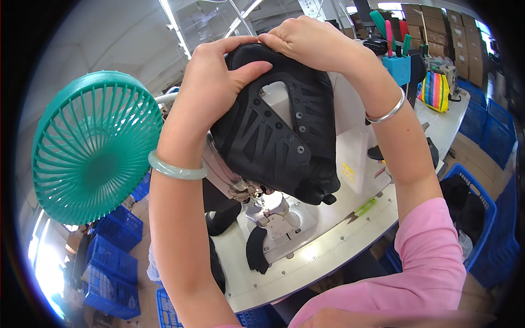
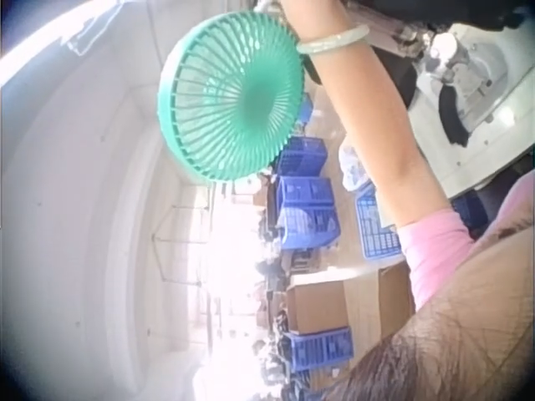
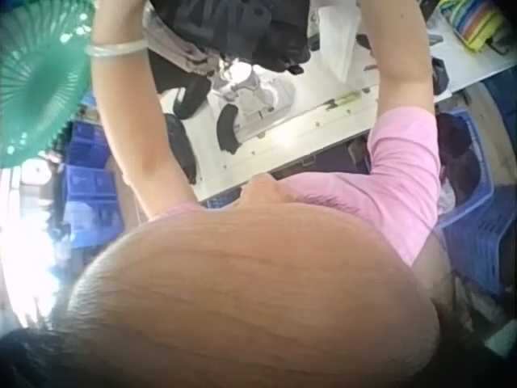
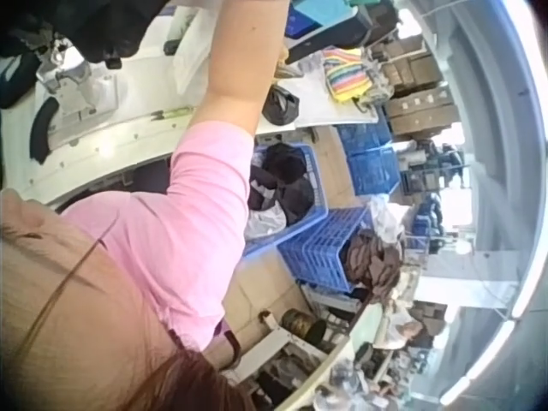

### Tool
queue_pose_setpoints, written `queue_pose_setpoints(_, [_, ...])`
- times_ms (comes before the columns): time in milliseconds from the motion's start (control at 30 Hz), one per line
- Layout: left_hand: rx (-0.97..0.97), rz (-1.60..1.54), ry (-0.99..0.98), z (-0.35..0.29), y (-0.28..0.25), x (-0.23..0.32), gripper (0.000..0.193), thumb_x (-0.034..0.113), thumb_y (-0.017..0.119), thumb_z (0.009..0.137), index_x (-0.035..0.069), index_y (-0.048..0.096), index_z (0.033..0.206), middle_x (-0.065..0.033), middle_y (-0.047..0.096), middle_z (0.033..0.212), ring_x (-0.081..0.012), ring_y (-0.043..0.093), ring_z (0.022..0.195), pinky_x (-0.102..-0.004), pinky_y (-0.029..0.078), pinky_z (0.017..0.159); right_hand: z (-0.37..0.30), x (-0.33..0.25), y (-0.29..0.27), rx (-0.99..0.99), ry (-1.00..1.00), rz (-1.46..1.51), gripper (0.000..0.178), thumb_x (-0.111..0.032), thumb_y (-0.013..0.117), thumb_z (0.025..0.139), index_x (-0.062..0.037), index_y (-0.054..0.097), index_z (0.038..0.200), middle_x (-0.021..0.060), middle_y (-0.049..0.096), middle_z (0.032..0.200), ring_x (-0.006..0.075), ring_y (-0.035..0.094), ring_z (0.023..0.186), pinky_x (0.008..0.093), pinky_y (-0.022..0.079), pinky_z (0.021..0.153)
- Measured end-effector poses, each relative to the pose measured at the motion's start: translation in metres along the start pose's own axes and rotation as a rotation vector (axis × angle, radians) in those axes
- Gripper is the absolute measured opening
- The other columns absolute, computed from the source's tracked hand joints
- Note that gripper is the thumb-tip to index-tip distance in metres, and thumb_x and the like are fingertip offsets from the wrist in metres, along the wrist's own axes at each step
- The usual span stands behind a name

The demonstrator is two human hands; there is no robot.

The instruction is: Using a sewing machine to stitch together black leather or synthetic shoe upper components in a factory setting.

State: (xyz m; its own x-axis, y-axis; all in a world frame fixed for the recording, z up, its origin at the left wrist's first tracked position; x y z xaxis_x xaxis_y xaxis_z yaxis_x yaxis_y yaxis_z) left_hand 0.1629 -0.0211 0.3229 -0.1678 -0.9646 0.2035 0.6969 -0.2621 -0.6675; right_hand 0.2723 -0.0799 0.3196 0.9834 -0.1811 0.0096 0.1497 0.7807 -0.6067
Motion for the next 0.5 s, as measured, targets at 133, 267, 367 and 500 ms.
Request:
queue_pose_setpoints(133, [0.018, -0.044, -0.015, -0.003, -0.001, -0.004, 0.039, 0.013, 0.076, 0.081, -0.002, 0.066, 0.115, -0.0105, 0.07, 0.09, -0.0132, 0.065, 0.077, -0.0267, 0.054, 0.07, -0.003, -0.006, -0.005, 0.117, -0.073, 0.025, 0.045, -0.038, 0.043, 0.1, -0.0015, 0.068, 0.091, 0.0209, 0.065, 0.079, 0.0399, 0.062, 0.075, 0.0429, 0.05, 0.069])
queue_pose_setpoints(267, [-0.059, -0.297, -0.184, -0.001, 0.005, -0.015, 0.037, 0.011, 0.076, 0.08, -0.003, 0.067, 0.113, -0.0089, 0.07, 0.092, -0.012, 0.065, 0.079, -0.0264, 0.055, 0.072, 0.004, -0.002, -0.001, 0.119, -0.078, 0.017, 0.045, -0.036, 0.042, 0.1, -0.002, 0.068, 0.087, 0.0209, 0.065, 0.078, 0.0401, 0.063, 0.076, 0.0442, 0.051, 0.071])
queue_pose_setpoints(367, [-0.044, -0.317, -0.215, -0.003, 0.004, -0.014, 0.037, 0.008, 0.076, 0.081, -0.002, 0.066, 0.115, -0.0075, 0.07, 0.095, -0.0111, 0.065, 0.08, -0.0249, 0.055, 0.072, 0.001, -0.006, -0.007, 0.112, -0.062, 0.019, 0.046, -0.036, 0.042, 0.099, -0.0024, 0.068, 0.083, 0.0208, 0.065, 0.077, 0.0403, 0.063, 0.076, 0.045, 0.052, 0.072])
queue_pose_setpoints(500, [-0.006, -0.304, -0.196, -0.007, 0.004, -0.015, 0.039, 0.008, 0.075, 0.081, -0.001, 0.065, 0.118, -0.0075, 0.07, 0.096, -0.0111, 0.065, 0.081, -0.0249, 0.055, 0.072, -0.008, -0.011, -0.009, 0.081, 0.007, 0.009, 0.047, -0.038, 0.043, 0.097, -0.0029, 0.067, 0.078, 0.0205, 0.065, 0.075, 0.0404, 0.064, 0.075, 0.0461, 0.052, 0.071])
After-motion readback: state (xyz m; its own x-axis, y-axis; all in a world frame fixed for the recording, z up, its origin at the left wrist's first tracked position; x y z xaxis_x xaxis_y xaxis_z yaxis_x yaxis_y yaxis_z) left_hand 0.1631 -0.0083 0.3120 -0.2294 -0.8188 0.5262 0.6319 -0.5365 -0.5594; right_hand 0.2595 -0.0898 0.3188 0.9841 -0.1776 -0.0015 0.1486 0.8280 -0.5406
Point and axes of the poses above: each hand's wrist, its own z-axis towards the middle knuckle, its own y-axis out of the palm, x = y × z, the point moved 9 cm from there along z, towards the middle knuckle
